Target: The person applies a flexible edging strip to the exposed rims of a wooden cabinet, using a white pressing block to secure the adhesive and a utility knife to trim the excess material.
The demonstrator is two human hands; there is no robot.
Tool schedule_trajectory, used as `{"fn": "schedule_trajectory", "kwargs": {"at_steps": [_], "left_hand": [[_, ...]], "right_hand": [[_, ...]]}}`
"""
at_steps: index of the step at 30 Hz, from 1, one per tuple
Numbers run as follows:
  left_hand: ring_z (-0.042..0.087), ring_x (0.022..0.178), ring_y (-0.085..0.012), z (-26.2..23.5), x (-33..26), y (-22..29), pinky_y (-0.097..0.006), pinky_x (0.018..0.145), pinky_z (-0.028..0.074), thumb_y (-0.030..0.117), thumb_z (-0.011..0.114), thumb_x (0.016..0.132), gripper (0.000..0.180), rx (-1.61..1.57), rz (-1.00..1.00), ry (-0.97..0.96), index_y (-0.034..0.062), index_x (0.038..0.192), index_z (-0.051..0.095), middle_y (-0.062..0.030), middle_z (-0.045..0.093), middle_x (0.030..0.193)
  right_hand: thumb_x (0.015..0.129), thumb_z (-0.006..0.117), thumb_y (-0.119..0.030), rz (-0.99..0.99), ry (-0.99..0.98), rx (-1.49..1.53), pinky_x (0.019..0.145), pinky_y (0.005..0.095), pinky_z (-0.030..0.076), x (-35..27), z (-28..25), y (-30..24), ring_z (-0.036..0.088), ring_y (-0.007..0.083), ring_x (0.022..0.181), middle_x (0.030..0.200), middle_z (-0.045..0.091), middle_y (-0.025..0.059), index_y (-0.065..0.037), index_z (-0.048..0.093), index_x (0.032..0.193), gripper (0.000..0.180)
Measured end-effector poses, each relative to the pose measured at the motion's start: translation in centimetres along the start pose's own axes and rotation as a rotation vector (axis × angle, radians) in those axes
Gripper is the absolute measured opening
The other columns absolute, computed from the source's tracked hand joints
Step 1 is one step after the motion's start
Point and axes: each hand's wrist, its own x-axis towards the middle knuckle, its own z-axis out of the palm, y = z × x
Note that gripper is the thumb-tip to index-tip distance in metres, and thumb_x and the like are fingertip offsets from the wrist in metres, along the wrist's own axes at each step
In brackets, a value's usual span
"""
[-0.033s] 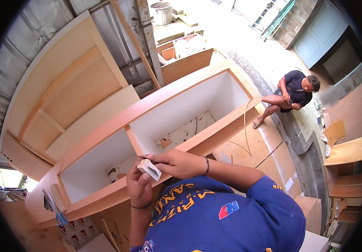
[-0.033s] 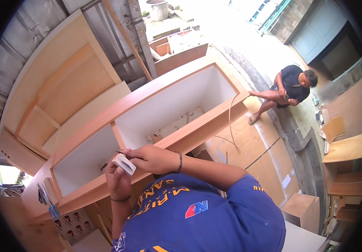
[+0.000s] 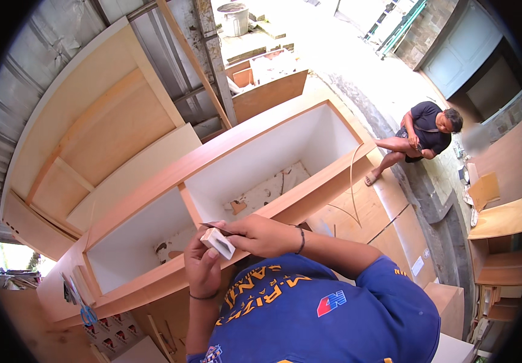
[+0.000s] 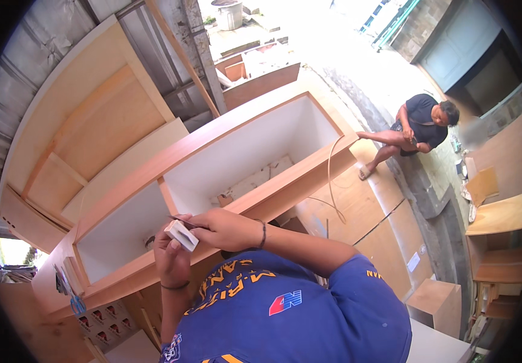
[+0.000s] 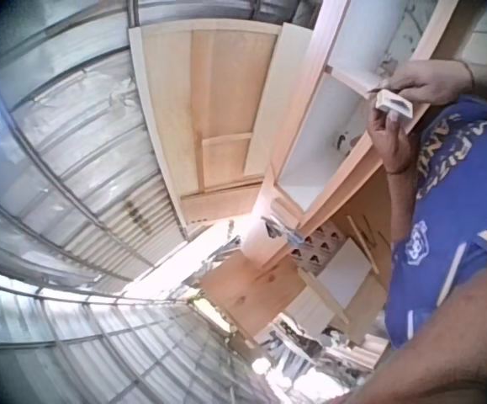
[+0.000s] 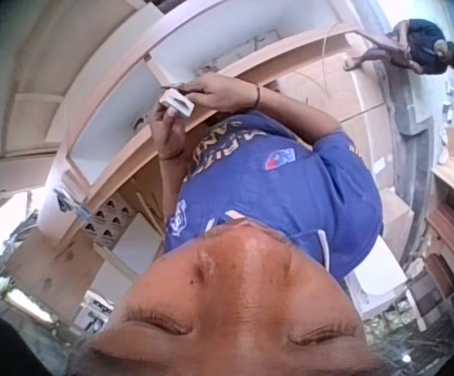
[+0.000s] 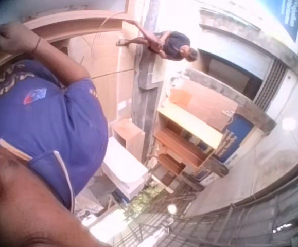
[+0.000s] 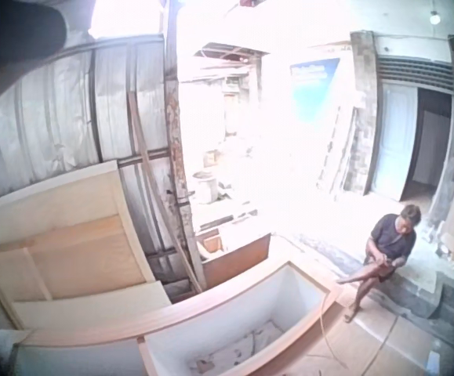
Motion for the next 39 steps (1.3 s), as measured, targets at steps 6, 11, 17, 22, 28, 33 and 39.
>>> {"fn": "schedule_trajectory", "kwargs": {"at_steps": [6, 11, 17, 22, 28, 33, 39], "left_hand": [[0.053, 0.106, -0.0198, 5.1, 3.0, -2.8, -0.034, 0.094, 0.04, 0.02, 0.064, 0.08, 0.04, 0.006, -0.126, -0.045, -0.0034, 0.111, 0.055, -0.0115, 0.055, 0.116], [0.054, 0.109, -0.0267, 8.3, 4.7, -4.9, -0.039, 0.09, 0.047, 0.018, 0.056, 0.088, 0.039, -0.068, -0.147, -0.052, -0.0036, 0.119, 0.047, -0.0147, 0.054, 0.115], [0.056, 0.103, -0.0242, 10.2, 7.1, -5.9, -0.041, 0.087, 0.048, 0.025, 0.036, 0.096, 0.04, -0.27, -0.353, 0.045, 0.0031, 0.13, 0.037, -0.0149, 0.052, 0.118], [0.055, 0.092, -0.0185, 10.8, 8.3, -6.6, -0.036, 0.082, 0.046, 0.031, 0.042, 0.095, 0.046, -0.351, -0.394, 0.005, 0.008, 0.133, 0.03, -0.0122, 0.052, 0.115], [0.052, 0.089, -0.0143, 10.6, 10.3, -7.9, -0.027, 0.076, 0.041, 0.041, 0.052, 0.092, 0.055, -0.182, -0.29, -0.02, 0.0121, 0.125, 0.019, -0.008, 0.05, 0.105], [0.051, 0.093, -0.0143, 11.1, 11.0, -7.2, -0.03, 0.08, 0.043, 0.04, 0.05, 0.093, 0.046, -0.052, -0.161, -0.08, 0.0122, 0.12, 0.026, -0.006, 0.049, 0.109], [0.053, 0.097, -0.0138, 8.6, 12.2, -6.8, -0.03, 0.084, 0.043, 0.027, 0.039, 0.098, 0.024, -0.005, -0.212, -0.016, 0.0078, 0.113, 0.04, -0.0055, 0.053, 0.104]], "right_hand": [[0.089, 0.05, -0.015, 0.132, 0.12, 0.079, 0.063, 0.0307, 0.047, -4.6, -4.7, 2.4, 0.06, 0.0201, 0.066, 0.074, 0.063, 0.0142, -0.001, 0.059, 0.111, 0.028], [0.089, 0.049, -0.013, 0.106, 0.293, 0.19, 0.061, 0.0312, 0.045, -7.4, -7.7, 4.0, 0.058, 0.0204, 0.063, 0.071, 0.062, 0.0126, 0.002, 0.061, 0.099, 0.022], [0.088, 0.049, -0.011, 0.073, 0.437, 0.0, 0.064, 0.0331, 0.047, -9.3, -10.9, 3.0, 0.062, 0.0274, 0.071, 0.077, 0.062, 0.0174, 0.003, 0.06, 0.102, 0.022], [0.086, 0.053, -0.009, -0.033, 0.591, -0.233, 0.073, 0.0386, 0.047, -8.8, -10.9, 3.8, 0.06, 0.0341, 0.083, 0.09, 0.062, 0.0192, 0.002, 0.06, 0.107, 0.024], [0.082, 0.056, -0.008, -0.077, 0.706, -0.587, 0.074, 0.0378, 0.046, -6.8, -9.6, 1.9, 0.054, 0.0311, 0.085, 0.099, 0.059, 0.0156, 0.004, 0.056, 0.111, 0.032], [0.08, 0.056, -0.008, -0.08, 0.772, -0.717, 0.076, 0.0375, 0.046, -5.0, -8.8, 1.5, 0.053, 0.0316, 0.087, 0.105, 0.057, 0.016, 0.005, 0.055, 0.112, 0.035], [0.077, 0.057, -0.007, -0.072, 0.78, -0.742, 0.081, 0.0374, 0.046, -2.3, -6.8, 0.4, 0.052, 0.0329, 0.093, 0.11, 0.054, 0.0186, 0.007, 0.054, 0.112, 0.038]]}}
